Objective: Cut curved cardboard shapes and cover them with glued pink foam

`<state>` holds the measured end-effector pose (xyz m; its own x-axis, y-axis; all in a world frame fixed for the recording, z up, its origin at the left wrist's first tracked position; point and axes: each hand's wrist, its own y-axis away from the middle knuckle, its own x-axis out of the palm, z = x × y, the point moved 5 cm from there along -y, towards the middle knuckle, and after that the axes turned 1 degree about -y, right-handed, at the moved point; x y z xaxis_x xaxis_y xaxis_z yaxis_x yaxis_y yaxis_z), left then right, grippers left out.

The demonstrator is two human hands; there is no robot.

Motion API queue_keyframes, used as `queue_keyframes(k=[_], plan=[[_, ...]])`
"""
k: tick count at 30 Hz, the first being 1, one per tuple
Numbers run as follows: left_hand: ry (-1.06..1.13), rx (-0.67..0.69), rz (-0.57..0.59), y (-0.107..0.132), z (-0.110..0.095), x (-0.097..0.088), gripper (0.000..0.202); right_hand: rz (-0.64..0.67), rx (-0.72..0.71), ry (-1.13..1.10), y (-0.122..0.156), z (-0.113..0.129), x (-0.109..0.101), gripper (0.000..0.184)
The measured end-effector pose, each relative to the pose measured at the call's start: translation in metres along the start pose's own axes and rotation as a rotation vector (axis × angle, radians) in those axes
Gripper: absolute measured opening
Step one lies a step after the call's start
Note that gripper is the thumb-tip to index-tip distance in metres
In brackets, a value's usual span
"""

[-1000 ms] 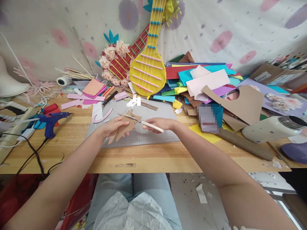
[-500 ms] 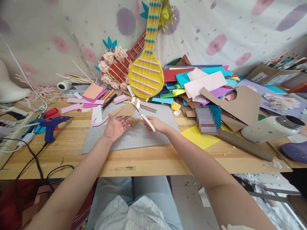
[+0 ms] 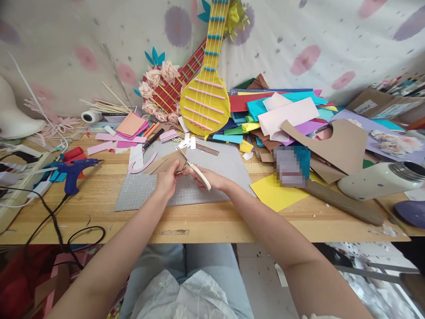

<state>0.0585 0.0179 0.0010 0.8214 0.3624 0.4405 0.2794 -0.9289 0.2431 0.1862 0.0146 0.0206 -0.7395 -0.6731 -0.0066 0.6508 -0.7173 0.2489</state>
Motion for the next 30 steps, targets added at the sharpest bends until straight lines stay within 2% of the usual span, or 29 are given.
queue_keyframes(k=[8, 18, 30], plan=[[-0.012, -0.033, 0.006, -0.001, 0.005, -0.006, 0.026, -0.017, 0.047, -0.032, 0.003, -0.001, 0.001, 0.05], [-0.04, -0.065, 0.082, 0.001, 0.007, -0.01, 0.026, 0.019, 0.079, -0.032, 0.005, -0.007, -0.006, 0.05], [-0.075, -0.108, 0.153, 0.0, 0.008, -0.011, 0.025, 0.074, 0.122, -0.035, 0.009, -0.017, -0.016, 0.042]])
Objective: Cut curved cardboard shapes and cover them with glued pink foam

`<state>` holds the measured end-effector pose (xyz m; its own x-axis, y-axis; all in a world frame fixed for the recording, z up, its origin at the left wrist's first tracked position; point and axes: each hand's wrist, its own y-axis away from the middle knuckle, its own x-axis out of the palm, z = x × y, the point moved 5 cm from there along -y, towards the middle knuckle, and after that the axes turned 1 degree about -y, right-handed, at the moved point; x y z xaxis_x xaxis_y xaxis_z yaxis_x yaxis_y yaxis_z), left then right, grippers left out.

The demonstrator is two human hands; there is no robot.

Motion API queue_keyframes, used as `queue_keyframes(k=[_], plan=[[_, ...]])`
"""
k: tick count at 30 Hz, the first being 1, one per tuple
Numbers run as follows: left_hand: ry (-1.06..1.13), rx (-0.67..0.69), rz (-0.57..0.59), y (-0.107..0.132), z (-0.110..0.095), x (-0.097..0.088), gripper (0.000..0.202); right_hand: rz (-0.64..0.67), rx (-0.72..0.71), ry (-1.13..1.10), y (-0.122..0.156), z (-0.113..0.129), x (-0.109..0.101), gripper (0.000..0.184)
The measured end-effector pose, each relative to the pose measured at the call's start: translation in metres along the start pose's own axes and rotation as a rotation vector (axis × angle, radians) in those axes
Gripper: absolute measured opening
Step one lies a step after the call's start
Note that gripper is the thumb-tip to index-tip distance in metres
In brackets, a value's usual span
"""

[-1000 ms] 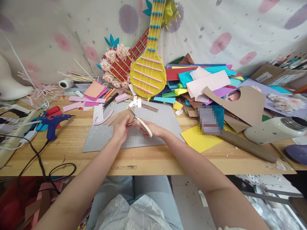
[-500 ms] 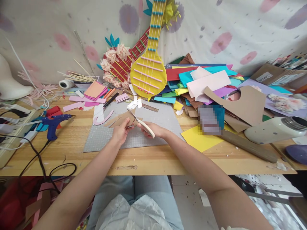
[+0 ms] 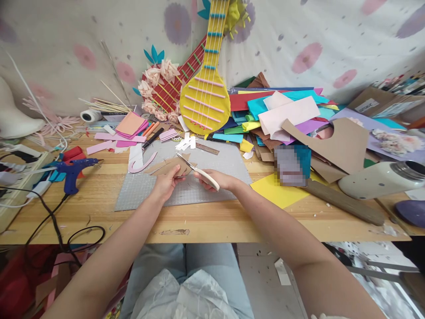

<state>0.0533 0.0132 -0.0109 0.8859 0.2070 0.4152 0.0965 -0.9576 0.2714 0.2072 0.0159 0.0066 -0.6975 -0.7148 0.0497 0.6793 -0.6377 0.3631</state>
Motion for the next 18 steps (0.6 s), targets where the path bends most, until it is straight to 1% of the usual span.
queue_keyframes(k=[6, 13, 18], plan=[[-0.024, 0.0, 0.033, 0.0, -0.002, 0.0, 0.025, 0.005, 0.014, -0.004, 0.002, 0.001, -0.001, 0.043], [-0.051, 0.01, 0.099, -0.001, -0.005, -0.002, 0.023, 0.063, 0.006, 0.059, 0.003, 0.0, -0.009, 0.039], [-0.087, 0.018, 0.148, -0.005, -0.008, -0.006, 0.024, 0.068, 0.015, 0.112, 0.004, 0.003, -0.011, 0.041]])
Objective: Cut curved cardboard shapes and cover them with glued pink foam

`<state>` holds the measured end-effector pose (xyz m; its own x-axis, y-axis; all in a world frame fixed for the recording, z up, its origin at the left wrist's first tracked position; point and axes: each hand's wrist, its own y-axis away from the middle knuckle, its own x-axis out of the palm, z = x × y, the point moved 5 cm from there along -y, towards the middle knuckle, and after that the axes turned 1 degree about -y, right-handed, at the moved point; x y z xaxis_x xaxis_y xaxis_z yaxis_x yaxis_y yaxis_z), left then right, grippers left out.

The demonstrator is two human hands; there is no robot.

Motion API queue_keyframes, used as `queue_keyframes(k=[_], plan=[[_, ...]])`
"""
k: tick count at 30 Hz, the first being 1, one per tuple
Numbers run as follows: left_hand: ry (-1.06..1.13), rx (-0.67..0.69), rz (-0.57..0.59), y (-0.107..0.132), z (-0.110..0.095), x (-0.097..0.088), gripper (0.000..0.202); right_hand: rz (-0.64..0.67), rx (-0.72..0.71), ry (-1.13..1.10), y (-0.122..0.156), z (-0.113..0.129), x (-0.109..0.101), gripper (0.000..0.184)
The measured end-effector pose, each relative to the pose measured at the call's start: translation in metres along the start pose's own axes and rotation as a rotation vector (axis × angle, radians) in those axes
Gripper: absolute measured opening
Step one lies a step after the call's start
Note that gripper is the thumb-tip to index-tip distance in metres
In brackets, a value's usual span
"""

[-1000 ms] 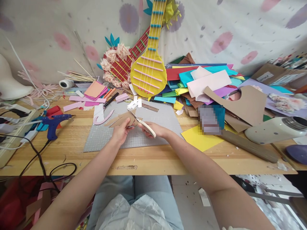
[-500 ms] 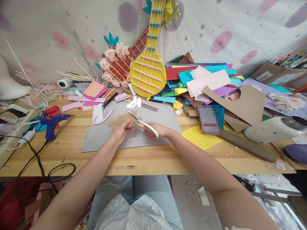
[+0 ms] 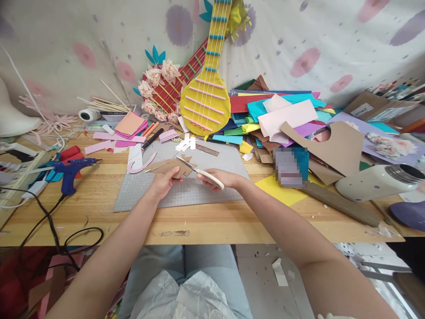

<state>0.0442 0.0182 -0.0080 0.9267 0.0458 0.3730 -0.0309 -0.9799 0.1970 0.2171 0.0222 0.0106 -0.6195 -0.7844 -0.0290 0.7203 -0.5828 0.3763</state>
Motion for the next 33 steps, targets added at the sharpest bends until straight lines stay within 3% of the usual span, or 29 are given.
queue_keyframes(k=[10, 18, 23, 33], plan=[[-0.001, -0.017, 0.027, 0.0, -0.005, -0.001, 0.026, -0.011, 0.001, 0.061, 0.001, 0.004, -0.001, 0.044], [-0.031, -0.026, 0.082, -0.001, -0.001, 0.0, 0.023, 0.073, -0.042, 0.013, -0.005, 0.002, 0.004, 0.041], [-0.014, -0.033, 0.054, 0.001, -0.001, 0.0, 0.021, 0.052, -0.076, 0.02, -0.011, 0.0, 0.006, 0.038], [-0.048, -0.037, 0.118, -0.001, 0.001, -0.002, 0.024, 0.01, -0.019, -0.007, -0.006, 0.0, 0.002, 0.042]])
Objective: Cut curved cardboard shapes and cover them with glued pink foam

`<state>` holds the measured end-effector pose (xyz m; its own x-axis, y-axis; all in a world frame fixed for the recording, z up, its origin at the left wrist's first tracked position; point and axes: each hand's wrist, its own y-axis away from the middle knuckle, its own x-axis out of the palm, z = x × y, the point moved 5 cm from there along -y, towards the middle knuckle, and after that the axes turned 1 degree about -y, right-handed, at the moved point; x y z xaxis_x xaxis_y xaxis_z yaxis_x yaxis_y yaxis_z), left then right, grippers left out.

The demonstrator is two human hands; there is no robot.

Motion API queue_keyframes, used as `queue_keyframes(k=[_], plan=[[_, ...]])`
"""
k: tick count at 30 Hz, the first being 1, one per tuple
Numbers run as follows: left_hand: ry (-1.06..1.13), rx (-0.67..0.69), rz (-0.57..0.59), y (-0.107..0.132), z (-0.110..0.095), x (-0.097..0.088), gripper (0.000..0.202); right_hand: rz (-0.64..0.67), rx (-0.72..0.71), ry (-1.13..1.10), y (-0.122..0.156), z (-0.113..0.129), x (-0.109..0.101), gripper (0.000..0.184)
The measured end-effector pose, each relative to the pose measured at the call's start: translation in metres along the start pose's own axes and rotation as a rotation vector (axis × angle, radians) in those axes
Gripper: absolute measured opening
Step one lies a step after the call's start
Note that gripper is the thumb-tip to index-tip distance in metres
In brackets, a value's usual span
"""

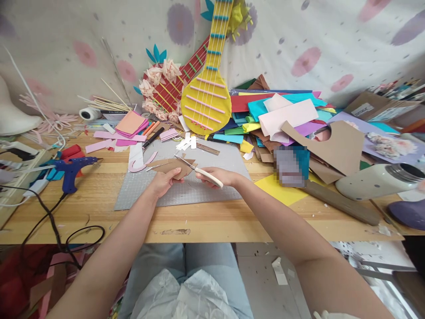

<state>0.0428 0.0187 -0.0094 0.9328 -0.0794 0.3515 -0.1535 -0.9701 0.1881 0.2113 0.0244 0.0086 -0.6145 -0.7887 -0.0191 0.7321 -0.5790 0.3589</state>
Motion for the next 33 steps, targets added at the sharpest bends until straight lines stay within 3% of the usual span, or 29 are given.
queue_keyframes(k=[33], plan=[[-0.128, -0.077, 0.095, 0.003, -0.002, -0.002, 0.037, 0.099, 0.091, 0.105, 0.015, 0.003, -0.009, 0.047]])
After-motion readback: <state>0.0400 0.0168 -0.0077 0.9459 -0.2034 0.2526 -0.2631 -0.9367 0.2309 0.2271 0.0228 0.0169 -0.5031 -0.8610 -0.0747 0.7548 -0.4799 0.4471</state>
